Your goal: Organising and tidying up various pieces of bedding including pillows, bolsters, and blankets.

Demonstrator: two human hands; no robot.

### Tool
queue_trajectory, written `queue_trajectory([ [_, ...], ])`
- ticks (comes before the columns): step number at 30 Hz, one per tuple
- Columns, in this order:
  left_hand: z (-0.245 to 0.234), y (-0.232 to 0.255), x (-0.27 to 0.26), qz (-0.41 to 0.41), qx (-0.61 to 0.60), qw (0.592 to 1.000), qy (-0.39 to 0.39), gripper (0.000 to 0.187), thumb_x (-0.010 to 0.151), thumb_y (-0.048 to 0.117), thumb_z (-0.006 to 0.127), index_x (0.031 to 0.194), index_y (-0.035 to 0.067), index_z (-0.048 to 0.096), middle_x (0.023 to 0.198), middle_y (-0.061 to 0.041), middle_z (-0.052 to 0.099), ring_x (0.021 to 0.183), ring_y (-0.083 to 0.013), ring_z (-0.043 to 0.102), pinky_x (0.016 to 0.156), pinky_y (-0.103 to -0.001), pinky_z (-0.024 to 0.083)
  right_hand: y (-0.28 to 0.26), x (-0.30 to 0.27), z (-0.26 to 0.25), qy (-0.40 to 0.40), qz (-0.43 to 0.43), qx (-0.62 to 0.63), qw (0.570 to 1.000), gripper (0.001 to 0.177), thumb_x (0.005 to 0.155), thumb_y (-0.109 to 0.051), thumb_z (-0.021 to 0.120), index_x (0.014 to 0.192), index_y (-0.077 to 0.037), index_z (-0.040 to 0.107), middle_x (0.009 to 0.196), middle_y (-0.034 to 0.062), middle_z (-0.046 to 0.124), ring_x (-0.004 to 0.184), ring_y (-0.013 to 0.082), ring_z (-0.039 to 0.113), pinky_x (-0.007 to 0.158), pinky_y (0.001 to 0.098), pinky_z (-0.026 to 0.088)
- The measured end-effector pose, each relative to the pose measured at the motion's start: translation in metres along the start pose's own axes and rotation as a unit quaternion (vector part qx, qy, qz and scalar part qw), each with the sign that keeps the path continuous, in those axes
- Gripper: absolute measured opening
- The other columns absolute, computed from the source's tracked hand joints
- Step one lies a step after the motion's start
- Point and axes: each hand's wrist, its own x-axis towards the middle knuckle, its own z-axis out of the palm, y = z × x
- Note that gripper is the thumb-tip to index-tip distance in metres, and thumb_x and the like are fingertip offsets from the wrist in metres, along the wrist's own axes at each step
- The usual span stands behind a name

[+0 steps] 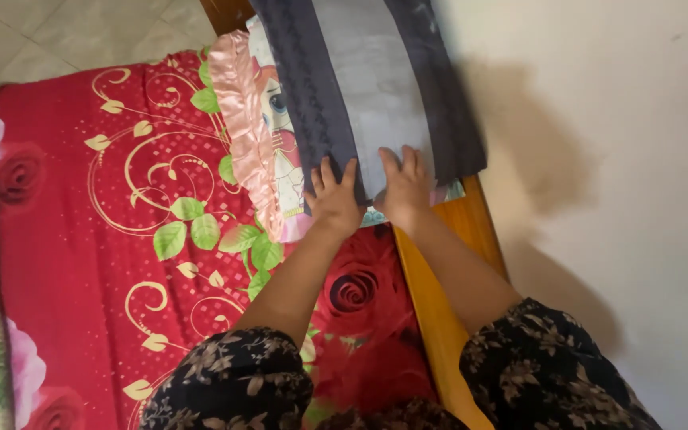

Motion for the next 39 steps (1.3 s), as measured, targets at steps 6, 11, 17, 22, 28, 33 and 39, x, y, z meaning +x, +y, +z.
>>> queue_trajectory([
  [6,0.016,-0.005,0.027,-0.027,0.082,0.995,-0.053,0.098,0.086,0.024,0.075,0.161,0.042,0.014,0.17,-0.011,0.001,0.155,-0.045,0.004,0.117,-0.074,0.014,0.026,0.003,0.046,0.038,-0.042,-0.135,0.989,0.084,0.072,-0.004,0.076,0.15,-0.022,0.05,0.151,0.0237,0.041,0.14,0.0501,0.036,0.115,0.0573,0.031],
  [11,0.087,-0.049,0.069,0.019,0.134,0.99,0.035,0.082,0.094,0.015,0.06,0.161,0.039,0.019,0.167,-0.013,0.016,0.149,-0.0472,0.022,0.113,-0.069,0.026,0.04,0.005,0.066,0.097,-0.082,-0.164,0.978,0.068,0.082,-0.004,0.065,0.147,-0.02,0.055,0.147,0.0248,0.047,0.137,0.0497,0.043,0.114,0.0561,0.033],
  [17,0.094,-0.063,0.078,0.085,0.115,0.982,0.122,0.064,0.095,0.011,0.051,0.156,0.022,0.036,0.155,-0.017,0.046,0.134,-0.0441,0.051,0.104,-0.052,0.047,0.043,0.004,0.055,0.145,-0.102,-0.101,0.979,0.043,0.081,-0.009,0.07,0.124,-0.013,0.067,0.129,0.016,0.061,0.121,0.0395,0.057,0.106,0.0483,0.044],
  [22,0.07,-0.055,0.054,0.094,0.086,0.987,0.093,0.054,0.095,0.01,0.047,0.149,0.017,0.049,0.146,-0.016,0.055,0.127,-0.0397,0.059,0.101,-0.046,0.051,0.039,-0.01,0.045,0.095,-0.09,-0.085,0.988,0.035,0.068,-0.01,0.072,0.104,-0.009,0.071,0.109,0.0119,0.066,0.106,0.0346,0.063,0.09,0.0438,0.051],
  [28,0.069,-0.078,-0.018,0.137,0.055,0.987,0.065,0.044,0.093,0.009,0.047,0.134,0.016,0.061,0.129,-0.014,0.067,0.116,-0.0342,0.066,0.094,-0.046,0.055,0.022,-0.078,0.042,0.008,-0.081,-0.067,0.994,0.02,0.072,-0.012,0.073,0.091,-0.008,0.072,0.096,0.0152,0.069,0.094,0.0362,0.066,0.08,0.0461,0.054],
  [33,0.106,-0.108,-0.123,0.165,0.142,0.971,-0.103,0.025,0.096,0.015,0.05,0.112,0.014,0.07,0.105,-0.016,0.074,0.097,-0.0361,0.073,0.083,-0.05,0.059,-0.006,-0.164,0.023,-0.337,-0.083,-0.03,0.937,0.032,0.071,-0.026,0.083,0.091,-0.003,0.074,0.09,0.0217,0.07,0.087,0.0418,0.067,0.077,0.0513,0.054],
  [39,0.243,-0.189,-0.18,0.151,0.165,0.93,-0.29,0.024,0.094,0.016,0.057,0.103,0.009,0.078,0.11,-0.019,0.074,0.103,-0.0357,0.073,0.087,-0.048,0.058,0.01,-0.242,0.059,-0.463,-0.084,0.096,0.877,0.035,0.065,-0.013,0.079,0.099,-0.008,0.078,0.099,0.016,0.073,0.095,0.0377,0.067,0.081,0.0484,0.053],
])
